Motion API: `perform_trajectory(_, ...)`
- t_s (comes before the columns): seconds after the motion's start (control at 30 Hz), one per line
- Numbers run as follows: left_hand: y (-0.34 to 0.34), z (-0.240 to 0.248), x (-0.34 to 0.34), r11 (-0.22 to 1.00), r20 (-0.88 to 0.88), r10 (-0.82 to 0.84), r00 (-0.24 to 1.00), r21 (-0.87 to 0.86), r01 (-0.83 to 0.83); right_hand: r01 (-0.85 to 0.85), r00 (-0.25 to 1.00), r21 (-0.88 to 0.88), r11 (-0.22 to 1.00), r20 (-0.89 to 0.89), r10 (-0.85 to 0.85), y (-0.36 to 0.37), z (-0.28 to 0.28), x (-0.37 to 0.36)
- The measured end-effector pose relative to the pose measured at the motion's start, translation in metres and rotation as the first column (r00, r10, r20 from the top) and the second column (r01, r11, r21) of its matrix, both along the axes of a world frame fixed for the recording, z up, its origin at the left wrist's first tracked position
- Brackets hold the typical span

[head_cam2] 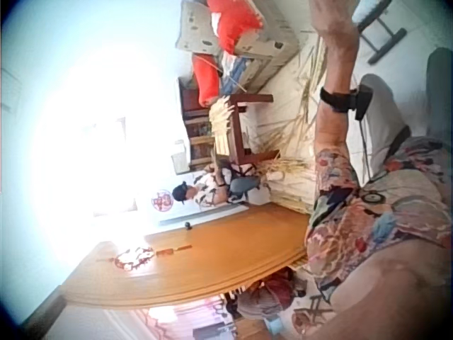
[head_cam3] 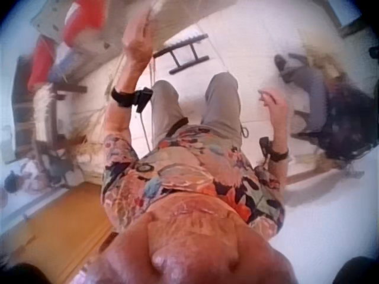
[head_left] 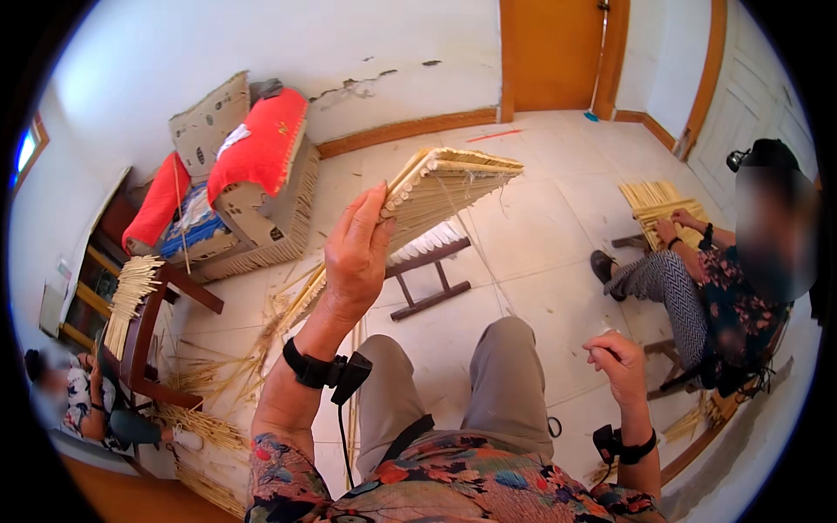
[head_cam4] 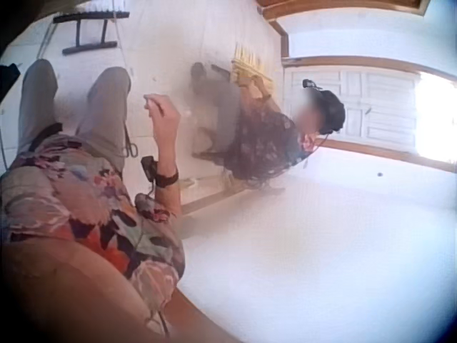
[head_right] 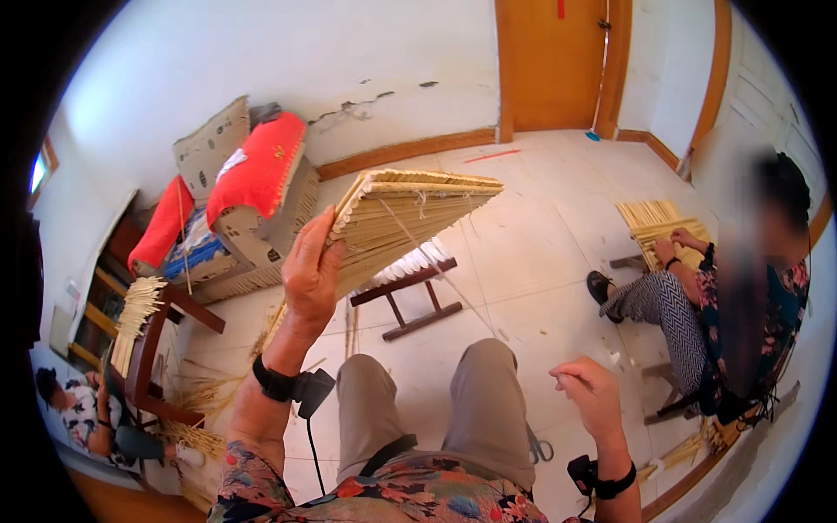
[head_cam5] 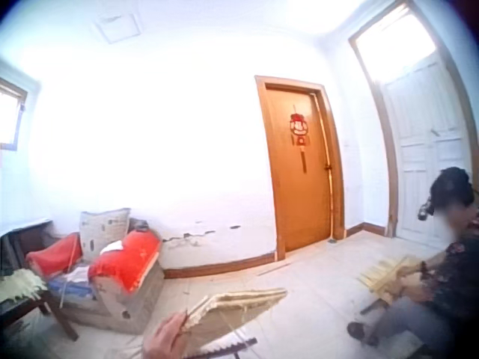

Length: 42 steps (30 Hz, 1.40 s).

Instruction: The person binds bundles of straw together using a needle and thread to create a mat. They pass the needle through the edges of the straw bundles and pull the thread tight to secure the structure.

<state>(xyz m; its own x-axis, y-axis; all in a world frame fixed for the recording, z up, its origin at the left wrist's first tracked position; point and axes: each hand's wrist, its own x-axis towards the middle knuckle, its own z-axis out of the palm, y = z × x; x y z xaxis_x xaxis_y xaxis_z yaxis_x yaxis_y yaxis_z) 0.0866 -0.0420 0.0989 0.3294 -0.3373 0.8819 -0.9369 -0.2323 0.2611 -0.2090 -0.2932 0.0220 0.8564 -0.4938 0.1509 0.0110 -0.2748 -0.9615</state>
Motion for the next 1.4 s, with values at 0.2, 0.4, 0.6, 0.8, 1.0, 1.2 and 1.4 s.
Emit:
perform_trajectory(0.2, 0.022, 0.024, -0.013, 0.99, -0.058, 0.103, 0.993, -0.089, -0.107, -0.031, 0.963, -0.341, 0.94, 0.242, 0.119, 0.027, 0.025, 0.053)
perform_trajectory(0.4, 0.03, 0.026, -0.026, 0.99, -0.017, 0.112, 0.994, -0.084, -0.113, -0.197, 0.857, -0.187, 0.962, 0.444, 0.262, 0.076, 0.028, 0.155)
perform_trajectory(0.6, 0.034, 0.02, -0.033, 0.991, -0.013, 0.115, 0.993, -0.07, -0.116, -0.347, 0.834, 0.109, 0.931, 0.491, 0.253, 0.12, 0.052, 0.201)
perform_trajectory(0.8, 0.023, 0.012, -0.028, 0.999, -0.044, 0.026, 0.999, -0.024, -0.027, -0.364, 0.846, 0.193, 0.911, 0.478, 0.236, 0.116, 0.06, 0.209)
perform_trajectory(1.0, 0.021, 0.015, -0.02, 1.0, -0.051, 0.003, 0.999, -0.004, -0.003, -0.597, 0.788, 0.339, 0.727, 0.421, 0.45, 0.086, 0.074, 0.148)
perform_trajectory(1.2, 0.012, 0.011, -0.012, 1.0, -0.041, -0.009, 0.999, 0.002, 0.009, -0.199, 0.943, 0.21, 0.957, 0.308, 0.128, 0.012, 0.035, 0.046)
perform_trajectory(1.4, 0.001, 0.016, -0.011, 0.999, -0.048, -0.015, 0.999, 0.029, 0.017, 0.214, 0.971, 0.139, 0.967, 0.075, -0.226, -0.046, -0.004, -0.039)
